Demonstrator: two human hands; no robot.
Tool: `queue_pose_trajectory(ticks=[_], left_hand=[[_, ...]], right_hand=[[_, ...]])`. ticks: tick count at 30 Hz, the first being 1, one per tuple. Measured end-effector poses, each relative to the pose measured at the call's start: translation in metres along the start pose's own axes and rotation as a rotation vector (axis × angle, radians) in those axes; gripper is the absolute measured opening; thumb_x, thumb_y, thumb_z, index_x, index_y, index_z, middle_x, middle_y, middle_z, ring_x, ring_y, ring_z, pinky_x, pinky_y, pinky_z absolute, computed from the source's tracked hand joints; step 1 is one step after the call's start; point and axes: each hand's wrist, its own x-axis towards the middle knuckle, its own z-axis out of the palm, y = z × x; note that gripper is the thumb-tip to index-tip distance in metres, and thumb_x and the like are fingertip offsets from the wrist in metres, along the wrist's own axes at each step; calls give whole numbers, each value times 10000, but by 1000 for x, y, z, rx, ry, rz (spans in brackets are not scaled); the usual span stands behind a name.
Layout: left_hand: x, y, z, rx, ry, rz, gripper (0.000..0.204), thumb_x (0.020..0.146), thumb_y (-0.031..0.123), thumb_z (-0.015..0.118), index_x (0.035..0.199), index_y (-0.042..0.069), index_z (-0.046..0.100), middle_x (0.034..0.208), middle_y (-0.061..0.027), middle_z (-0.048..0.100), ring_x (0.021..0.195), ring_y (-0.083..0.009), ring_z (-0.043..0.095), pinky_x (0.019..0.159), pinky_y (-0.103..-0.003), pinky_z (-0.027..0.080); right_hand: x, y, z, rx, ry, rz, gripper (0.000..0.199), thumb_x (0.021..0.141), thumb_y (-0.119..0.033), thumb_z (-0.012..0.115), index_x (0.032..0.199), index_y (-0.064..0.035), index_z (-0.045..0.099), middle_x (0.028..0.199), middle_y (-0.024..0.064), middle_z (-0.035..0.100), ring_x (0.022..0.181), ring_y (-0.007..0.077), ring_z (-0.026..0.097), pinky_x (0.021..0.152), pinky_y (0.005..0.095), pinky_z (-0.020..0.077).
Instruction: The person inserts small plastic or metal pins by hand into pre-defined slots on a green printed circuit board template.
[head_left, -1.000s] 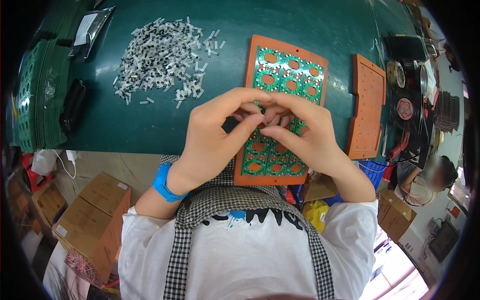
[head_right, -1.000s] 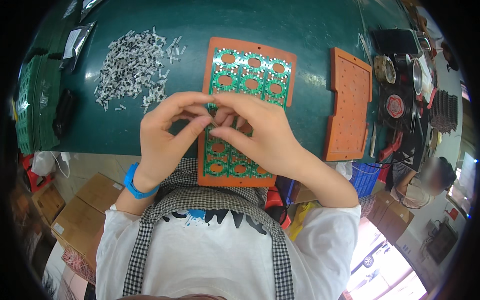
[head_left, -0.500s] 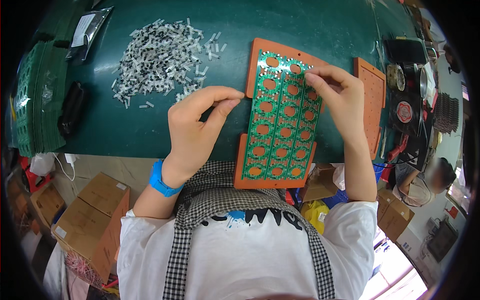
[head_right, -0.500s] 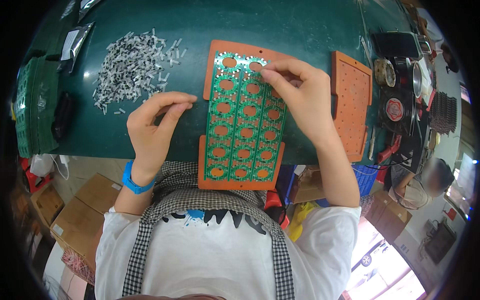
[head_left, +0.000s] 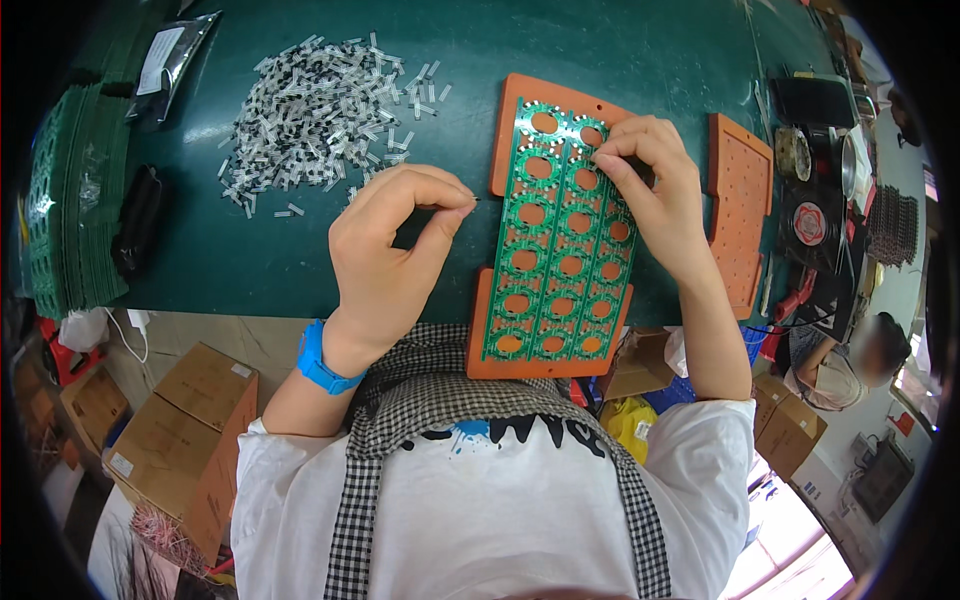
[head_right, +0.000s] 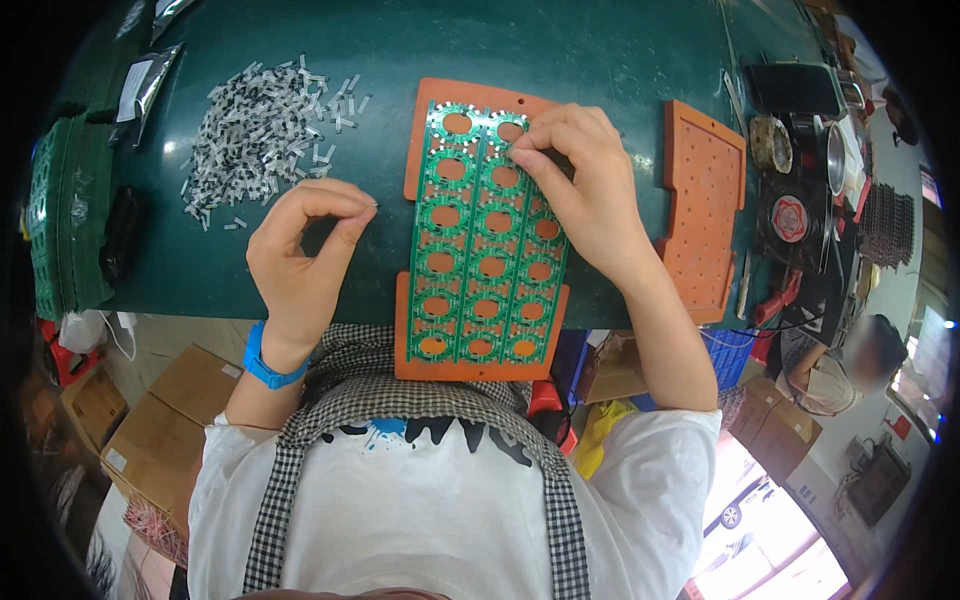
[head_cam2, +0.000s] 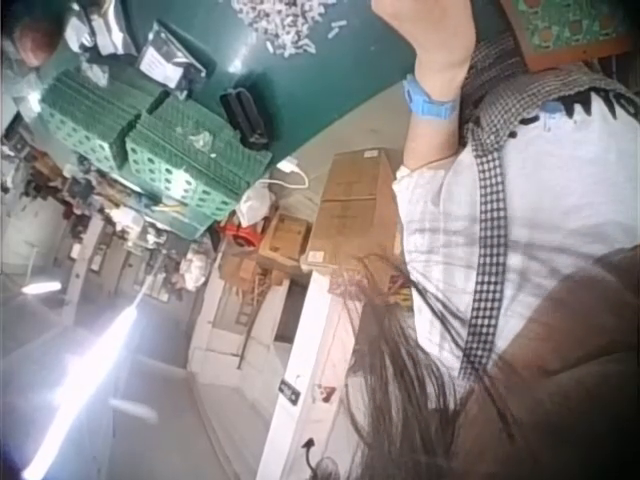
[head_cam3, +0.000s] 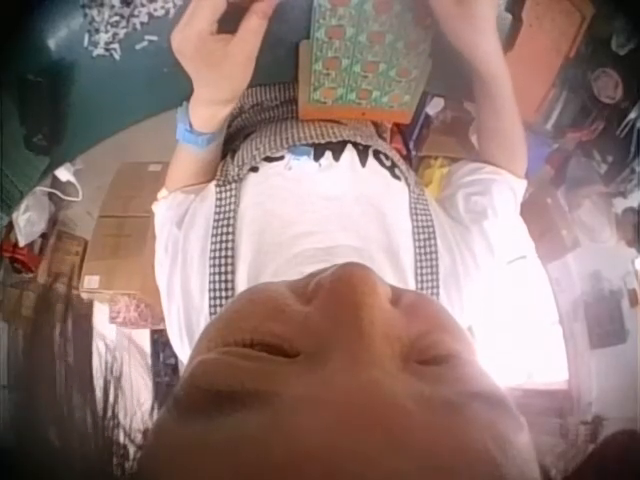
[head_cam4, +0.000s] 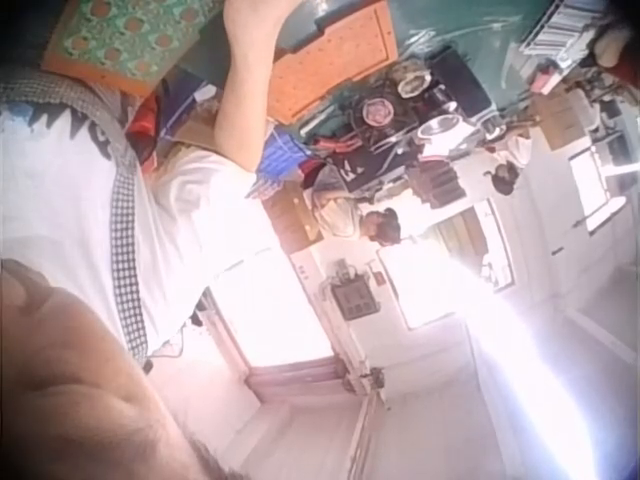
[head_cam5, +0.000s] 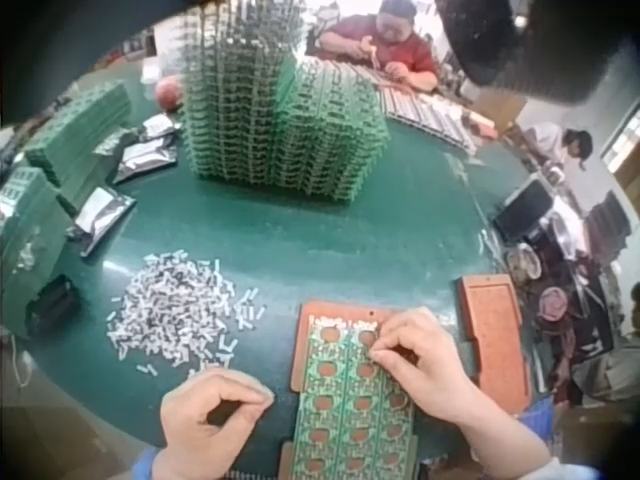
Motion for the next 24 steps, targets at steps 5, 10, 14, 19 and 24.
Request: queue_pose_trajectory(ticks=[5,10,14,19,24], left_hand=[[-2,3,1,-27,-17,-77,174,793,-52,671,955,11,682,867,-91,699,779,-180,675,698,-264,517],[0,7,1,-44,-29,-119,227,825,-44,649,1047,1,663,911,-102,715,833,-163,691,733,-254,524],[0,12,-2,-135,-93,-216,268,858,-33,625,1125,-7,619,921,-92,720,860,-132,683,749,-252,527],[0,19,2,-359,-155,-353,320,871,-32,615,1187,-18,566,911,-95,712,871,-139,679,766,-247,530],[0,20,5,-581,-190,-457,376,863,-45,621,1226,-29,524,909,-113,693,871,-153,676,772,-234,533]], right_hand=[[0,2,-1,-11,-7,1,86,827,-96,666,887,-36,650,942,58,634,950,238,558,851,350,424],[0,3,2,-9,4,-2,78,825,-94,669,879,-43,646,942,53,633,946,238,555,847,350,419],[-4,4,11,-57,81,-24,83,804,-87,686,873,-56,650,927,51,630,932,243,556,833,354,421],[-12,10,6,-197,119,-224,202,751,-88,723,946,-77,669,934,44,625,887,250,568,787,361,427],[-7,-28,-2,-503,125,-455,331,661,-162,773,982,-136,698,952,32,631,845,191,584,724,333,415]])
